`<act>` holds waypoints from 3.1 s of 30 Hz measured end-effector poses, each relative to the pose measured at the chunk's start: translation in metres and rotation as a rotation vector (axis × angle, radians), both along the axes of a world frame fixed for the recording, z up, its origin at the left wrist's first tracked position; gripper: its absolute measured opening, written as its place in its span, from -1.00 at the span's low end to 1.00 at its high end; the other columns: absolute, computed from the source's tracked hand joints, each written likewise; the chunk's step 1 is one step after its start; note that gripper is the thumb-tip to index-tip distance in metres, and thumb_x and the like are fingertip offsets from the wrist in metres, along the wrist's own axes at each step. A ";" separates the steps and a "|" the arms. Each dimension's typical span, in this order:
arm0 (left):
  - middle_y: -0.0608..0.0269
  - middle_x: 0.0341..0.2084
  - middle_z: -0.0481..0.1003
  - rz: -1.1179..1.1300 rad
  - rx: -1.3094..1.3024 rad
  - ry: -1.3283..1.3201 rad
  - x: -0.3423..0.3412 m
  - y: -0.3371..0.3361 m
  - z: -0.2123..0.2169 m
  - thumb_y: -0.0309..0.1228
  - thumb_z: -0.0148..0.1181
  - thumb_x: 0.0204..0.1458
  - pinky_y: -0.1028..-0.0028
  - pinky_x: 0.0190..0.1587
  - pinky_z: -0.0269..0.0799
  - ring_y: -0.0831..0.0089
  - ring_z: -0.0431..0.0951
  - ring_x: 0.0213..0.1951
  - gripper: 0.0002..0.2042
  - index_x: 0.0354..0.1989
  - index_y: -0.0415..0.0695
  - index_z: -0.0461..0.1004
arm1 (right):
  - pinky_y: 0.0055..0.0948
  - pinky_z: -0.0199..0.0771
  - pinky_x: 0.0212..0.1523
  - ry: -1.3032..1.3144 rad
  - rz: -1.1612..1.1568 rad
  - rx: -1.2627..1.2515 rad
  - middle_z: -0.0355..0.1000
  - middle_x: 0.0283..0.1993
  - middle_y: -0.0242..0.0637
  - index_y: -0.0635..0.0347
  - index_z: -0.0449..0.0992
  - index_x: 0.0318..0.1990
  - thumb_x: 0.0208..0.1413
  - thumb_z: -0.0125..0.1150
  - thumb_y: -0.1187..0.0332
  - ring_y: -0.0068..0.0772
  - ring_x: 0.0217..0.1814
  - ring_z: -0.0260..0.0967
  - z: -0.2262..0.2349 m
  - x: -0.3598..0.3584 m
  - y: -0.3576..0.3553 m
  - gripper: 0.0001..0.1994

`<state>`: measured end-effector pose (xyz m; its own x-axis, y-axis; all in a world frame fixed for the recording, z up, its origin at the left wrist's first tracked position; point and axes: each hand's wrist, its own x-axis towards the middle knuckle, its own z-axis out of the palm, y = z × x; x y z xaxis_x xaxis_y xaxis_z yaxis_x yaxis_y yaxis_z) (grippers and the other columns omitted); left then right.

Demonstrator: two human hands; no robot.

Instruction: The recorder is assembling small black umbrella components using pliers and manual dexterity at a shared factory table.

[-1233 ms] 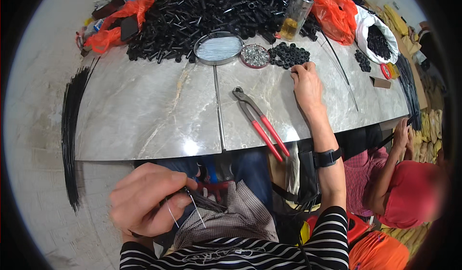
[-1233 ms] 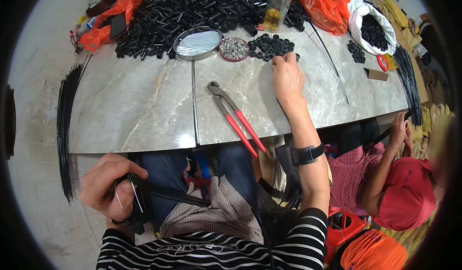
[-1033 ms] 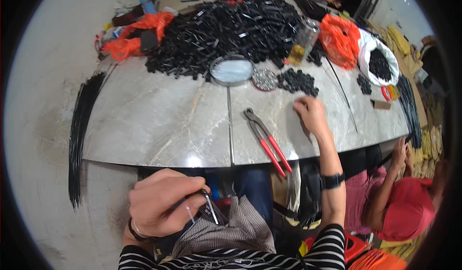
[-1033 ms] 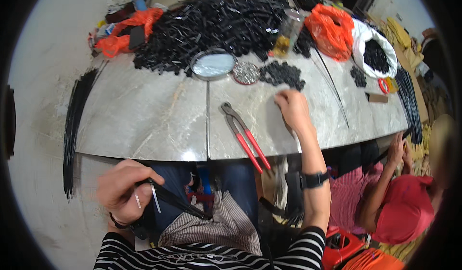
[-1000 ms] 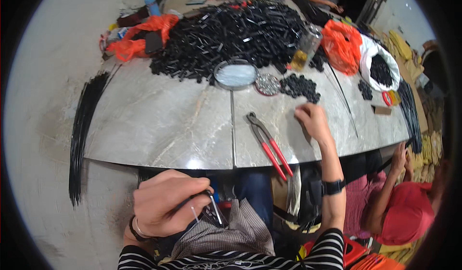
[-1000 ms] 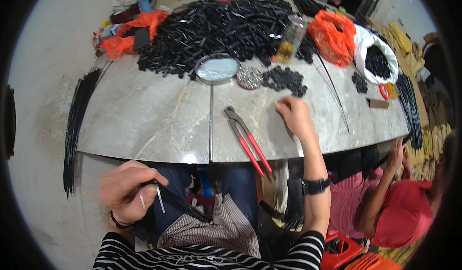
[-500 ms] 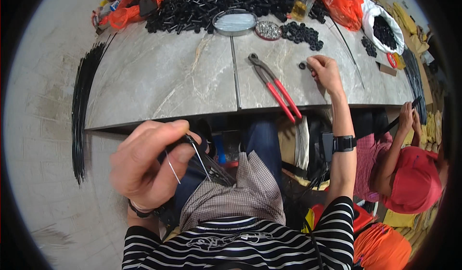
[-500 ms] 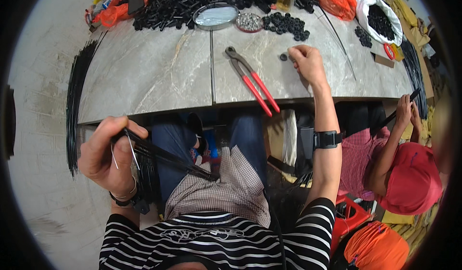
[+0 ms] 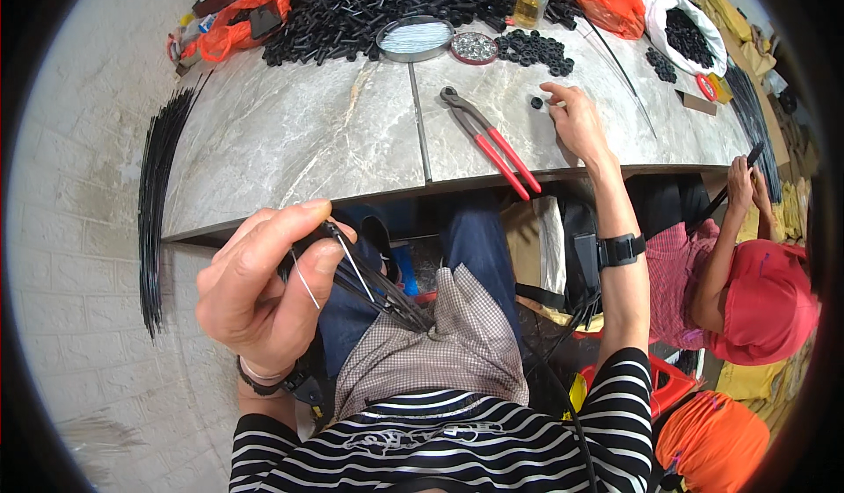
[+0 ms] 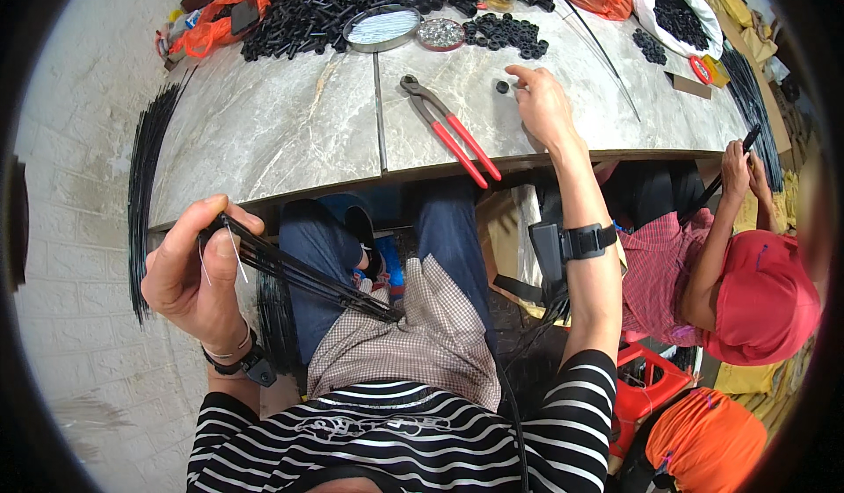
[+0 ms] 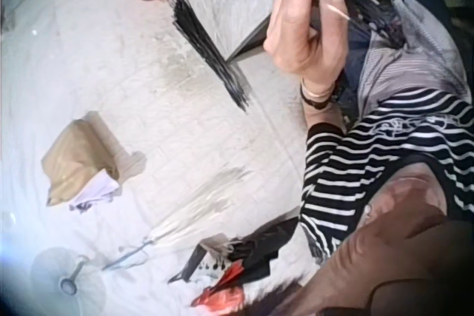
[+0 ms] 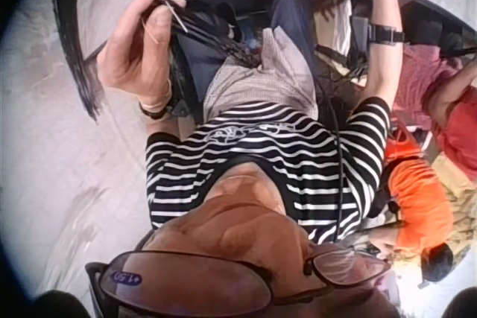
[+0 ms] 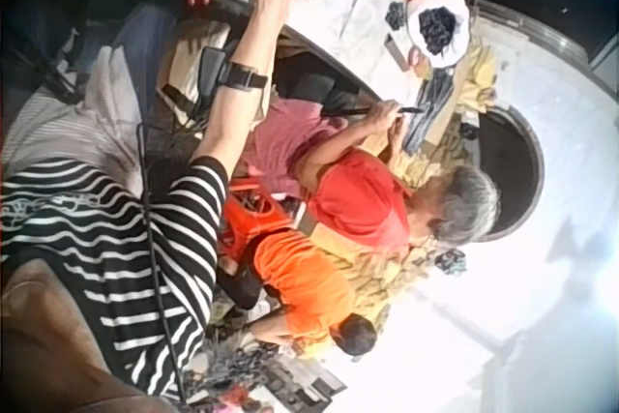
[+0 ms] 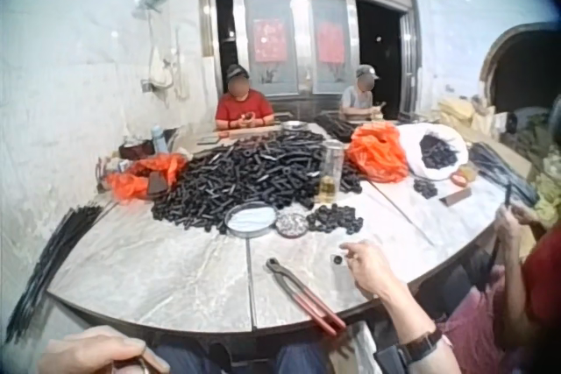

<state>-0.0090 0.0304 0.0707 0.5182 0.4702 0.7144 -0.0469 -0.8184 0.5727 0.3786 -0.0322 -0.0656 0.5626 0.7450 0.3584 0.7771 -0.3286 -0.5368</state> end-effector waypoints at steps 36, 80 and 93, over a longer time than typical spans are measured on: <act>-0.07 -0.41 0.55 0.066 -0.063 -0.085 -0.002 -0.002 -0.005 -0.63 0.21 -0.02 0.57 -0.37 0.42 0.38 0.58 -0.42 -0.72 -0.10 -0.40 0.46 | -0.28 0.39 -0.11 -0.088 0.019 -0.033 0.44 -0.25 -0.22 0.08 0.58 -0.18 0.05 0.09 0.43 -0.15 -0.14 0.42 -0.014 -0.012 -0.004 -0.80; 0.10 -0.48 0.56 0.086 -0.091 -0.184 -0.018 -0.006 -0.012 -0.67 0.19 -0.01 0.70 -0.45 0.34 0.60 0.51 -0.46 -0.76 -0.13 -0.40 0.49 | -0.59 0.41 -0.35 1.446 0.898 0.922 0.40 -0.05 -0.25 0.16 0.44 -0.01 0.18 0.10 0.43 -0.50 -0.22 0.32 0.038 -0.123 -0.066 -0.77; -0.13 -0.41 0.56 0.167 0.018 -0.122 -0.038 0.022 -0.011 -0.52 0.08 0.12 0.56 -0.32 0.53 0.35 0.61 -0.38 -0.76 -0.10 -0.43 0.46 | -0.55 0.45 -0.20 1.097 0.244 0.126 0.52 -0.28 -0.25 0.36 0.52 -0.16 0.14 0.09 0.48 -0.54 -0.25 0.45 -0.102 -0.186 -0.080 -0.83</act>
